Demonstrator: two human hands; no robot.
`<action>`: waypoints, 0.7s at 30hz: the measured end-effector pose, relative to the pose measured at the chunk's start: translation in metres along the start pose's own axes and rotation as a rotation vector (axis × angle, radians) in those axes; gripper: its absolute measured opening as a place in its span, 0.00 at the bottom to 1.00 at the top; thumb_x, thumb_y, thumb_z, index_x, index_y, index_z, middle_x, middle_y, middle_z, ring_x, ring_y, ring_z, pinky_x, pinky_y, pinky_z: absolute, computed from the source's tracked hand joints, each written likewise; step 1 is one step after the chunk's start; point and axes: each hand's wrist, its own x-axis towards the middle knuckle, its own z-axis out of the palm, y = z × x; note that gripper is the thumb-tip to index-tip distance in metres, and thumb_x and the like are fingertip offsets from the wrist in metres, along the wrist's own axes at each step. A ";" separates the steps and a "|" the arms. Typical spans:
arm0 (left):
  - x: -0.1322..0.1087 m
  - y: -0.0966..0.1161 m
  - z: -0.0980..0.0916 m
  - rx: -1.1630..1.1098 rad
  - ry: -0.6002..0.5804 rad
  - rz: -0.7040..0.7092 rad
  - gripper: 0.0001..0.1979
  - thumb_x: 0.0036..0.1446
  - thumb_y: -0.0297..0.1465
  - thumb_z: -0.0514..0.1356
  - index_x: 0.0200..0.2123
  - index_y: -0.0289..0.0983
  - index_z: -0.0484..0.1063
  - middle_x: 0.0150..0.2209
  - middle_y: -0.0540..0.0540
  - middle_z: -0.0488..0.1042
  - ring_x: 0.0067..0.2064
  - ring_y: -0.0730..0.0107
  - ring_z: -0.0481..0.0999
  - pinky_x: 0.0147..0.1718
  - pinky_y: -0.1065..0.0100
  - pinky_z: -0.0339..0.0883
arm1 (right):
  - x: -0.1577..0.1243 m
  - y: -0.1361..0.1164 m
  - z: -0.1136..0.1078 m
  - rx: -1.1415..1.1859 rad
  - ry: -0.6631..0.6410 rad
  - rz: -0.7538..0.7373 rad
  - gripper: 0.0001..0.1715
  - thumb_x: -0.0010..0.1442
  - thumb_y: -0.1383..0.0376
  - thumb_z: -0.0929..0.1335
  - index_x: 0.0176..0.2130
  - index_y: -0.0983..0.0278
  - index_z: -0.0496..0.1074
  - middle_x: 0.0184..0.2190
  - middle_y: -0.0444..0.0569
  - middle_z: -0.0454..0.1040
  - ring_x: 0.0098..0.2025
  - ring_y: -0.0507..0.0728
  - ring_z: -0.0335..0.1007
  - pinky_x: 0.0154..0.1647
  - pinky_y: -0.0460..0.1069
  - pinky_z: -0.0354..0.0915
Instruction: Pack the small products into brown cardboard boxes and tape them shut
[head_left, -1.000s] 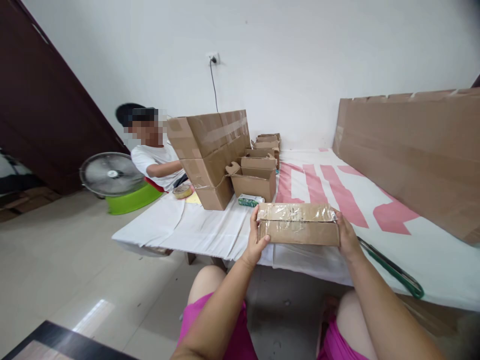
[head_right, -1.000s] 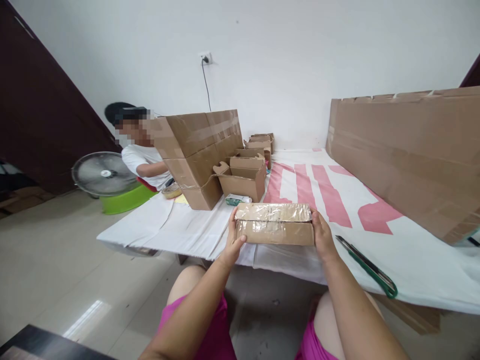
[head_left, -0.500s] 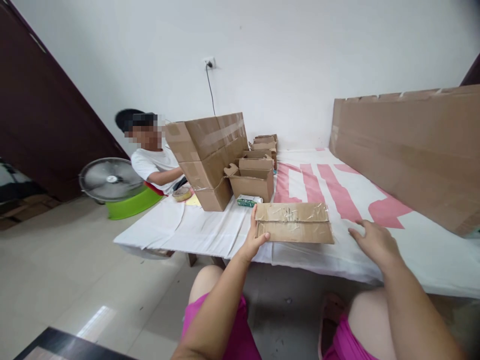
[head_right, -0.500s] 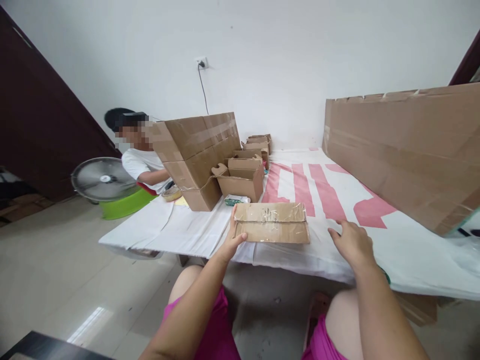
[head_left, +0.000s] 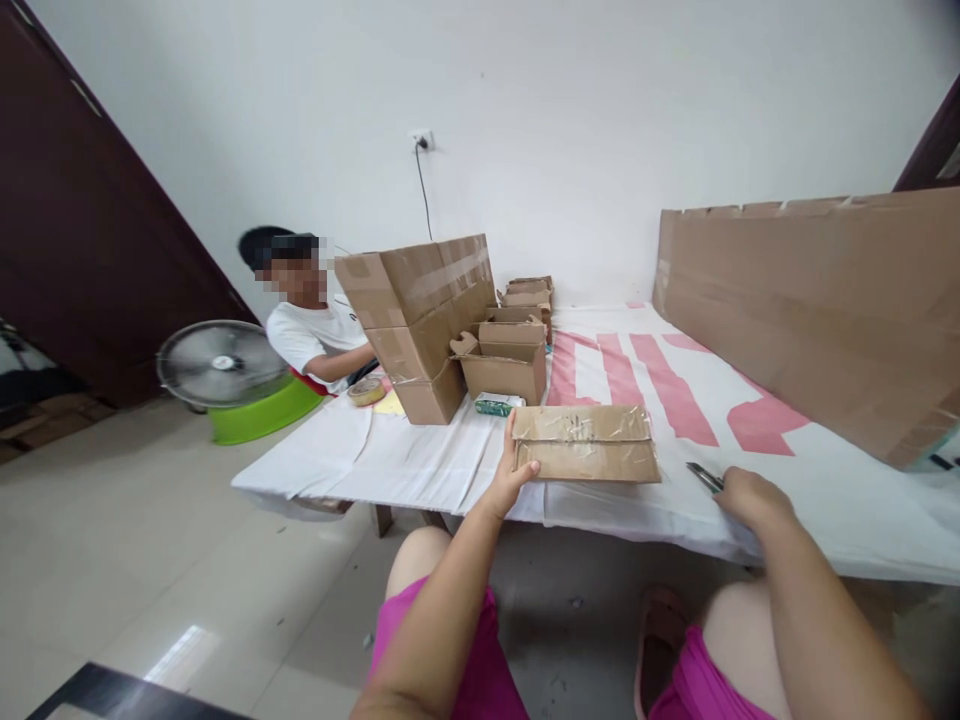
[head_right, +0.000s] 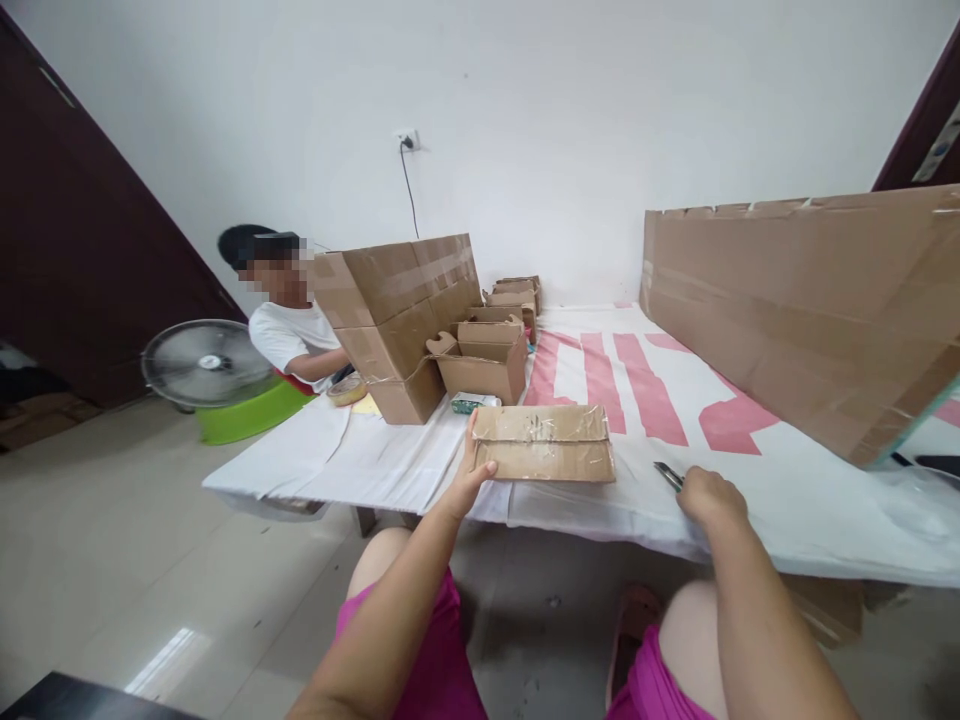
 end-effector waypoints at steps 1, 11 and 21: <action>-0.001 -0.001 -0.001 0.000 0.001 0.001 0.56 0.45 0.47 0.65 0.67 0.42 0.32 0.67 0.40 0.47 0.67 0.50 0.49 0.64 0.52 0.44 | -0.003 -0.008 -0.004 0.010 0.024 0.032 0.11 0.47 0.61 0.67 0.30 0.66 0.71 0.31 0.63 0.73 0.34 0.68 0.73 0.32 0.59 0.66; 0.000 -0.002 -0.001 -0.109 -0.032 -0.002 0.53 0.44 0.41 0.64 0.67 0.42 0.35 0.68 0.44 0.44 0.68 0.50 0.44 0.65 0.55 0.40 | -0.099 -0.125 -0.069 0.285 0.628 -0.681 0.14 0.63 0.61 0.61 0.48 0.61 0.65 0.41 0.51 0.73 0.40 0.57 0.72 0.38 0.49 0.66; -0.016 -0.002 0.009 -0.191 0.027 0.037 0.46 0.43 0.34 0.61 0.65 0.41 0.44 0.65 0.45 0.54 0.66 0.52 0.50 0.64 0.55 0.42 | -0.143 -0.239 -0.077 -0.398 0.086 -0.795 0.16 0.64 0.70 0.56 0.48 0.68 0.65 0.40 0.60 0.72 0.38 0.62 0.75 0.34 0.53 0.68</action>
